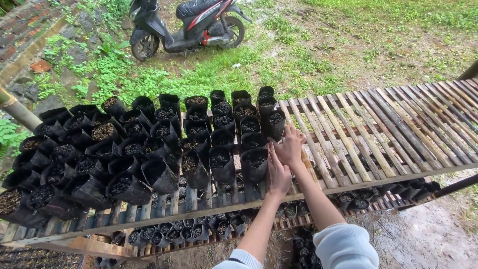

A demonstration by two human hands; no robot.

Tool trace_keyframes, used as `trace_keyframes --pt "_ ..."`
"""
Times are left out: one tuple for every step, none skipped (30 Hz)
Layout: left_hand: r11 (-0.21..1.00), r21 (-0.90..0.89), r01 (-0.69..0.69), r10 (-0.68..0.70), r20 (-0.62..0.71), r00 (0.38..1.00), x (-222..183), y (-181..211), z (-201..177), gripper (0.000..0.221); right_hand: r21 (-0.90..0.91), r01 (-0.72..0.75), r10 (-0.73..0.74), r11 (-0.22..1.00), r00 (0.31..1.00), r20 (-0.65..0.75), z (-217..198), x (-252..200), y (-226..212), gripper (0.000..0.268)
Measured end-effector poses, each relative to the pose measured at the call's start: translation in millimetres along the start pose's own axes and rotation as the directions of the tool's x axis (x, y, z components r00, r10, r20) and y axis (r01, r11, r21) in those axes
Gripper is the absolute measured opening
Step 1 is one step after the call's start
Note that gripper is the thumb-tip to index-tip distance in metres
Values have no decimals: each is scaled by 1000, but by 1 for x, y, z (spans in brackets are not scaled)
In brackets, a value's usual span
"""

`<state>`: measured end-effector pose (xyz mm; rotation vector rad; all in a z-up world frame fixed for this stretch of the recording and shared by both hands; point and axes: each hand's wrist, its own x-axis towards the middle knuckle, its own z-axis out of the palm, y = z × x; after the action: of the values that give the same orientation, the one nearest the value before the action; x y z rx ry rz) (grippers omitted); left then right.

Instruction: Organizing soil-filled polybags by picking them up from the ground and placing them neatly on a bamboo shelf.

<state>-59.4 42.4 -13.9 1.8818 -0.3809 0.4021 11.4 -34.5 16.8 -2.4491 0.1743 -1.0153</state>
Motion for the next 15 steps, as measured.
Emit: trace_keyframes --pt "1000 -2 -3 3 2 1000 1 -6 4 87 -2 -1 1 1000 1000 -3 3 0 3 61" --pt "1000 3 -10 10 -1 1000 2 -11 8 88 15 3 -3 1000 1000 15 5 -1 6 61" --pt "1000 9 -15 15 -3 1000 1 -17 11 89 33 4 -5 999 999 37 9 -3 9 62" --pt "1000 9 -15 15 0 1000 2 -17 12 89 32 2 -3 999 999 36 9 -2 10 62" --pt "999 -27 -26 25 -18 1000 2 -17 12 89 35 5 -6 999 1000 27 10 -2 10 60" --pt "997 -61 -36 34 -36 999 1 -17 13 89 38 8 -9 999 1000 19 10 -2 11 58" --pt "998 -62 -33 31 -34 999 1 -16 12 89 36 6 -7 999 1000 22 10 -3 11 58" --pt "998 -46 -30 29 -25 999 1 -16 12 88 41 9 -10 999 1000 22 10 -3 11 58" --pt "999 -31 -29 29 -16 999 2 -15 11 87 47 12 -13 999 1000 19 10 -2 11 58" --pt "999 -31 -28 27 -14 1000 3 -16 13 87 45 10 -11 999 1000 20 12 -1 12 58" --pt "999 -30 -36 36 -26 999 3 -18 13 87 33 12 -12 999 1000 12 14 -1 13 57" --pt "999 -28 -45 44 -37 998 3 -19 14 87 21 13 -13 1000 1000 4 16 -1 13 55" --pt "999 -27 -45 44 -37 998 2 -21 14 87 22 13 -13 1000 1000 3 17 -2 14 55" --pt "999 -18 -47 47 -28 999 1 -22 15 88 12 19 -19 1000 1000 8 17 -2 15 55" --pt "999 -10 -50 50 -21 999 2 -22 15 88 2 28 -28 1000 1000 12 18 -1 16 54"
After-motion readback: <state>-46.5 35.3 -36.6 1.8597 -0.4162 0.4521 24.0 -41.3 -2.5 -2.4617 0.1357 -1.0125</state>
